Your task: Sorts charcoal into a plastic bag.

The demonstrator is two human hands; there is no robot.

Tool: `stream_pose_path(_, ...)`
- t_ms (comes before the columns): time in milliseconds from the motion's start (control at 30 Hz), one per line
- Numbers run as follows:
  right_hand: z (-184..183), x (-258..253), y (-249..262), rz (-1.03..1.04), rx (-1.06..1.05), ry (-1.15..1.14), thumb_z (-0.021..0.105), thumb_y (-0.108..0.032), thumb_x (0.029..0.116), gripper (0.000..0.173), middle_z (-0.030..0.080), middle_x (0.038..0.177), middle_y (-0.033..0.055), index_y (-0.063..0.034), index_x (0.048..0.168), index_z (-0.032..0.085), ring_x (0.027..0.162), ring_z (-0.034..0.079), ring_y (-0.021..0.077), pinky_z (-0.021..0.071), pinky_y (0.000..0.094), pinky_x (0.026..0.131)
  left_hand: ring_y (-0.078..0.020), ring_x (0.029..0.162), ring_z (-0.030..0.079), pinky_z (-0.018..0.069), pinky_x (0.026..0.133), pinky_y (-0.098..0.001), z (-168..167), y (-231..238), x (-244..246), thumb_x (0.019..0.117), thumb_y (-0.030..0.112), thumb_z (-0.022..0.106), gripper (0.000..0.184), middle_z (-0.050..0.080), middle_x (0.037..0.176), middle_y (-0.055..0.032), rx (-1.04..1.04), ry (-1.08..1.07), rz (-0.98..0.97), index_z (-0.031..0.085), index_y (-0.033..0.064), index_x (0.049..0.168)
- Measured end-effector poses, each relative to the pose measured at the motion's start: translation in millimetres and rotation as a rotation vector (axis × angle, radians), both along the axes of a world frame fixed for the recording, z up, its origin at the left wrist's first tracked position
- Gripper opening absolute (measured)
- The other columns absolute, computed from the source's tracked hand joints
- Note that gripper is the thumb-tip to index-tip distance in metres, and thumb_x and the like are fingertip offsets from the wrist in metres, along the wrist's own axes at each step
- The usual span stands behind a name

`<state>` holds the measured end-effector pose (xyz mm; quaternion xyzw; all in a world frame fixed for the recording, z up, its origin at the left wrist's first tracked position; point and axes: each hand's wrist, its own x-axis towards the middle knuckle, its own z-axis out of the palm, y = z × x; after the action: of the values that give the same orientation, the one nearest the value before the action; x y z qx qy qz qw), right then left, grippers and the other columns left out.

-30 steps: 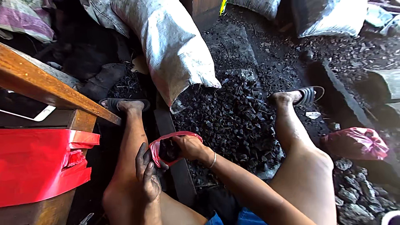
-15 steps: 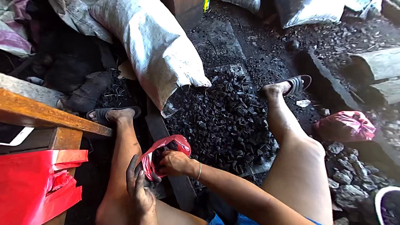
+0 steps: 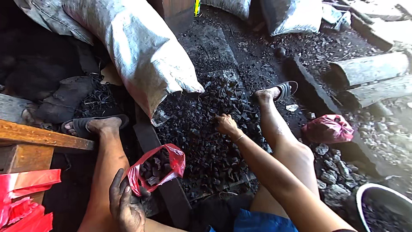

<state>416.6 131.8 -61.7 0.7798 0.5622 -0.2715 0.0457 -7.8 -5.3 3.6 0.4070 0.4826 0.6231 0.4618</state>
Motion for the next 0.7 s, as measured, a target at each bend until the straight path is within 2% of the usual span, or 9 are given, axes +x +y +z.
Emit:
stream_pose_path(67, -9.2, -6.4, -10.8, 0.074, -0.021, -0.055, 0.068, -0.02, 0.0905, 0.047, 0.055, 0.147, 0.0172, -0.0258, 0.137, 0.066, 0.138, 0.046, 0.0449, 0.0495, 0.0651, 0.098, -0.0096, 0.066, 0.066, 0.0548, 0.047, -0.0236, -1.5, -1.3, -3.0, 0.1023, 0.029, 0.042, 0.054, 0.065, 0.12, -0.0028, 0.004, 0.002, 0.004, 0.035, 0.0066, 0.151)
stream_pose_path(167, -9.4, -7.9, -22.5, 0.147, 0.025, -0.092, 0.066, -0.012, 0.0901, 0.05, 0.055, 0.145, 0.0176, -0.0271, 0.138, 0.065, 0.134, 0.049, 0.044, 0.0537, 0.0603, 0.094, -0.0101, 0.066, 0.065, 0.0539, 0.046, -0.0237, -1.8, 0.8, -0.7, 0.1019, 0.029, 0.043, 0.055, 0.065, 0.121, -0.0037, 0.0, -0.004, -0.002, 0.035, 0.007, 0.151)
stream_pose_path(267, -12.1, 8.5, -25.3, 0.165, 0.055, -0.048, 0.07, -0.019, 0.0897, 0.044, 0.056, 0.144, 0.0142, -0.0288, 0.133, 0.068, 0.13, 0.054, 0.0402, 0.0553, 0.0598, 0.091, -0.0095, 0.069, 0.066, 0.0545, 0.047, -0.0236, -1.2, 2.6, 1.3, 0.1018, 0.031, 0.045, 0.055, 0.064, 0.122, -0.0028, -0.001, 0.004, -0.023, 0.035, 0.0083, 0.152)
stream_pose_path(333, -15.0, 13.4, -22.6, 0.136, 0.042, -0.045, 0.071, -0.027, 0.0905, 0.043, 0.058, 0.143, 0.0132, -0.0278, 0.133, 0.068, 0.133, 0.052, 0.0395, 0.0533, 0.0609, 0.095, -0.0094, 0.068, 0.066, 0.0545, 0.047, -0.0236, -1.6, 3.3, 1.7, 0.102, 0.029, 0.043, 0.054, 0.064, 0.121, -0.0025, 0.004, 0.012, -0.022, 0.036, 0.0081, 0.151)
stream_pose_path(467, -23.3, 1.6, -26.7, 0.145, 0.113, -0.038, 0.062, -0.017, 0.0927, 0.038, 0.06, 0.14, 0.0154, -0.0236, 0.13, 0.07, 0.133, 0.054, 0.0377, 0.052, 0.0579, 0.1, -0.0079, 0.072, 0.066, 0.0551, 0.053, -0.0225, -4.9, 2.7, -1.1, 0.1014, 0.03, 0.043, 0.054, 0.064, 0.122, -0.0007, 0.015, 0.033, -0.011, 0.038, 0.0084, 0.15)
stream_pose_path(500, -22.3, 2.1, -27.3, 0.148, 0.143, -0.014, 0.063, -0.02, 0.0929, 0.037, 0.062, 0.138, 0.0143, -0.024, 0.128, 0.071, 0.132, 0.056, 0.0356, 0.0517, 0.0565, 0.101, -0.0075, 0.073, 0.066, 0.0556, 0.054, -0.0221, -6.4, 2.8, -2.7, 0.1015, 0.031, 0.045, 0.054, 0.064, 0.122, 0.0, 0.023, 0.032, -0.009, 0.039, 0.0087, 0.15)
stream_pose_path(567, -13.0, 11.1, -28.4, 0.131, 0.207, 0.073, 0.069, -0.036, 0.0939, 0.034, 0.065, 0.136, 0.009, -0.0258, 0.126, 0.074, 0.129, 0.058, 0.032, 0.0488, 0.0555, 0.105, -0.008, 0.073, 0.066, 0.0559, 0.053, -0.0225, -9.8, 2.1, -6.1, 0.1015, 0.03, 0.044, 0.054, 0.065, 0.12, -0.0006, 0.035, 0.026, 0.0, 0.039, 0.0078, 0.15)
stream_pose_path(600, -6.6, 17.9, -28.5, 0.1, 0.254, 0.1, 0.071, -0.041, 0.0937, 0.034, 0.068, 0.133, 0.0068, -0.026, 0.124, 0.075, 0.127, 0.059, 0.0314, 0.0477, 0.0559, 0.106, -0.0083, 0.074, 0.066, 0.0559, 0.054, -0.0226, -11.2, 1.8, -7.6, 0.1017, 0.029, 0.044, 0.053, 0.065, 0.12, -0.0008, 0.037, 0.021, 0.001, 0.038, 0.0078, 0.15)
stream_pose_path(700, 9.7, 40.5, -24.6, -0.105, 0.363, 0.017, 0.069, -0.036, 0.0953, 0.028, 0.07, 0.123, 0.0112, -0.0196, 0.117, 0.076, 0.121, 0.062, 0.0349, 0.0512, 0.0581, 0.099, -0.0084, 0.075, 0.067, 0.0565, 0.055, -0.0233, -10.5, 1.6, -5.9, 0.1027, 0.031, 0.043, 0.053, 0.065, 0.122, -0.0012, 0.034, 0.028, -0.009, 0.038, 0.0091, 0.151)
